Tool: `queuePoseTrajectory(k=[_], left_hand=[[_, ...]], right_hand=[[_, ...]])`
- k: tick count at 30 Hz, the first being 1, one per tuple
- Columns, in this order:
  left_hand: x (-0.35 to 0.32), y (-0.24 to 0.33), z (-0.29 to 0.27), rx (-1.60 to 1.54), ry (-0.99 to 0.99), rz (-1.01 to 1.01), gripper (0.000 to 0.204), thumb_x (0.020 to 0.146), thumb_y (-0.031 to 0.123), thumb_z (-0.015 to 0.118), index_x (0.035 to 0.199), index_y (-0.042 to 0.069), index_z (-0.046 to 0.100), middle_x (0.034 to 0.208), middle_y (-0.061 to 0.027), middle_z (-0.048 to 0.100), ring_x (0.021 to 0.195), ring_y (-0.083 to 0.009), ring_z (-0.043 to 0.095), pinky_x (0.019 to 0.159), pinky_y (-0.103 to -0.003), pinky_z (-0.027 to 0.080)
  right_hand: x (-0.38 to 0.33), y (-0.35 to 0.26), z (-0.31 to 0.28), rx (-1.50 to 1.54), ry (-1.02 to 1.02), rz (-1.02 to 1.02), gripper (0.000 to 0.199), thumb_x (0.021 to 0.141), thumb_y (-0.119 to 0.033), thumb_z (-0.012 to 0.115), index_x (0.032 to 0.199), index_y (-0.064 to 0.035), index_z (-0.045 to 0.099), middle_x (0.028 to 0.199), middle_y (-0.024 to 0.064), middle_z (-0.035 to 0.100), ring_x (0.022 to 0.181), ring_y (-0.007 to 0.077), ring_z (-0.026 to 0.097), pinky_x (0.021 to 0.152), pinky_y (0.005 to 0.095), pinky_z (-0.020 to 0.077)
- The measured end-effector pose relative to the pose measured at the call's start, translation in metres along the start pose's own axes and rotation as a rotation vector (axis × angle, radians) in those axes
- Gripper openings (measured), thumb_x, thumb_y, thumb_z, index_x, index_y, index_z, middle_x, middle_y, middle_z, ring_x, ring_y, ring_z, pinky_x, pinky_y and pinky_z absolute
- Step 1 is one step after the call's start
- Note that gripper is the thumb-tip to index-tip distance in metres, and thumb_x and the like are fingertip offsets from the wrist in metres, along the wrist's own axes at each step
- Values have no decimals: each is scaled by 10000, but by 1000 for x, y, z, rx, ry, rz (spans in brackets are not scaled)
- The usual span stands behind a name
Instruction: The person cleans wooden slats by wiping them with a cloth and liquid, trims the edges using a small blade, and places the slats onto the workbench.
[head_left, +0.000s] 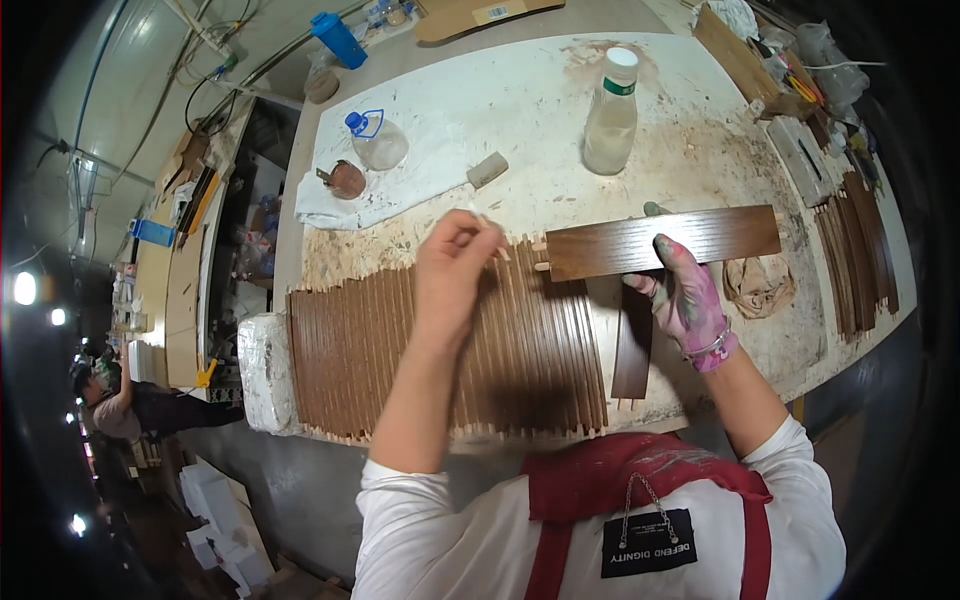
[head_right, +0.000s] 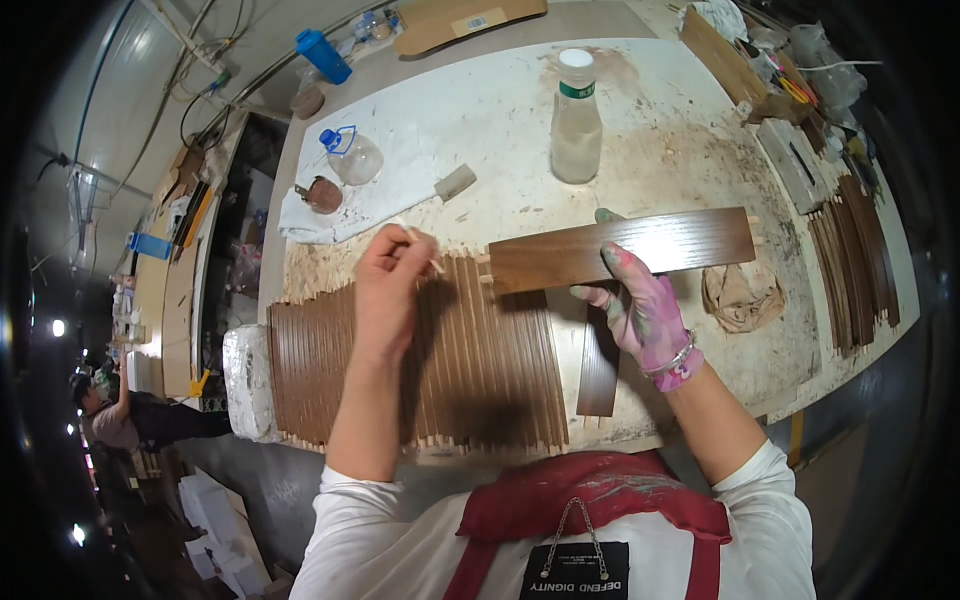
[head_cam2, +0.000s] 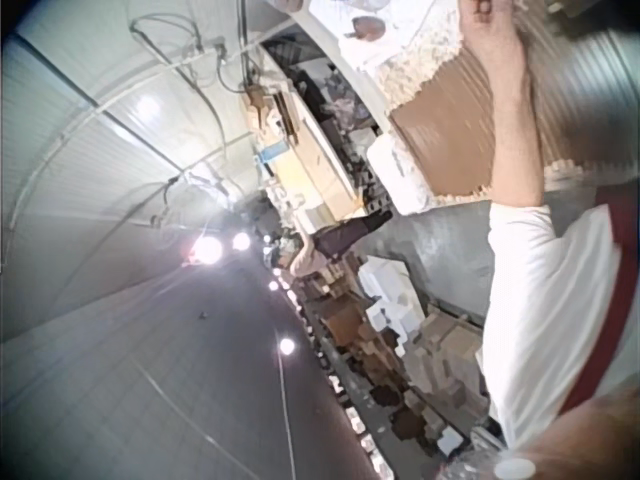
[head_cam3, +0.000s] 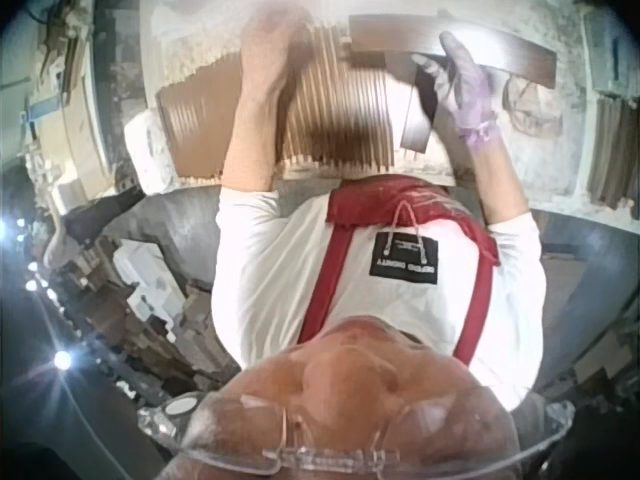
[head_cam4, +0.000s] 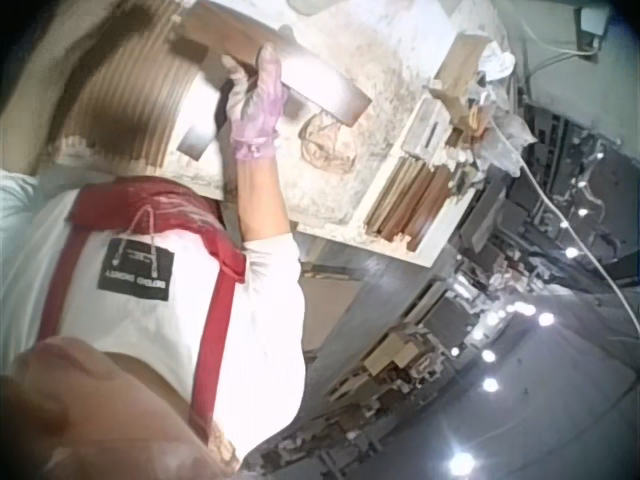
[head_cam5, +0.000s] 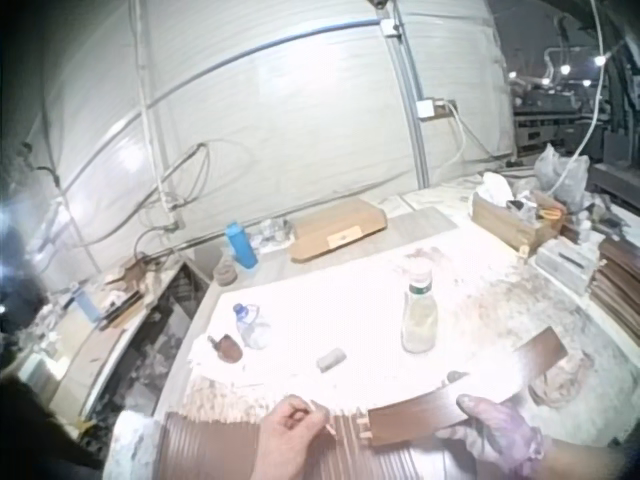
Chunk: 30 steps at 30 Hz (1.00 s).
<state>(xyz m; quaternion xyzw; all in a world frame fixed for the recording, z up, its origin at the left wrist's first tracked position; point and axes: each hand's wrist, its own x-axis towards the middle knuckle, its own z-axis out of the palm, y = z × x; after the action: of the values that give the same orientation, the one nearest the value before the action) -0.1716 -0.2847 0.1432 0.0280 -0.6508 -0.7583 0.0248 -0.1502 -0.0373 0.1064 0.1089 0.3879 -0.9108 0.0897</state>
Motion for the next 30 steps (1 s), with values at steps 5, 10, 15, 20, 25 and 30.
queuePoseTrajectory(k=[5, 10, 15, 20, 25, 30], left_hand=[[-11, -11, 22, -54, -48, -11, 77, 835, 66, 625, 827, 64, 549, 739, 10, 573, 648, -40, 490, 613, -180, 398], [-15, -19, 27, -35, -70, -55, 96, 823, 54, 657, 814, 55, 562, 711, 46, 527, 648, -20, 450, 579, -158, 365], [-15, -25, 34, 26, -92, -45, 105, 822, 62, 659, 804, 63, 555, 710, 41, 533, 640, -23, 455, 582, -161, 369], [-17, -26, 35, 58, -102, -60, 109, 821, 68, 660, 800, 70, 553, 714, 41, 534, 644, -24, 459, 594, -160, 369], [-18, -25, 38, 125, -94, -52, 105, 822, 69, 660, 795, 73, 558, 699, 53, 525, 635, -18, 449, 584, -158, 360], [-15, -32, 34, 133, -96, -72, 98, 819, 66, 661, 797, 67, 566, 696, 54, 529, 630, -15, 447, 577, -156, 354]], right_hand=[[-5, 1, -4, 26, 28, 24, 301, 898, -177, 565, 1142, -2, 536, 1015, 96, 600, 862, 193, 615, 691, 333, 564], [-9, 2, -9, 65, 58, 22, 226, 901, -148, 556, 1052, 19, 567, 974, 114, 606, 828, 201, 622, 672, 341, 577], [-9, 1, -18, 96, 8, 48, 238, 909, -155, 543, 1060, 29, 552, 973, 119, 601, 818, 201, 623, 673, 333, 581], [-9, 3, -24, 90, -1, 55, 248, 917, -160, 530, 1080, 25, 541, 1002, 116, 591, 835, 197, 616, 685, 330, 580], [-11, 2, -21, 85, 10, 71, 243, 919, -161, 525, 1080, 21, 541, 1022, 113, 580, 850, 194, 609, 689, 332, 579], [-11, 4, -22, 53, 44, 66, 250, 916, -165, 532, 1079, 23, 543, 1019, 109, 579, 860, 190, 608, 690, 333, 578]])
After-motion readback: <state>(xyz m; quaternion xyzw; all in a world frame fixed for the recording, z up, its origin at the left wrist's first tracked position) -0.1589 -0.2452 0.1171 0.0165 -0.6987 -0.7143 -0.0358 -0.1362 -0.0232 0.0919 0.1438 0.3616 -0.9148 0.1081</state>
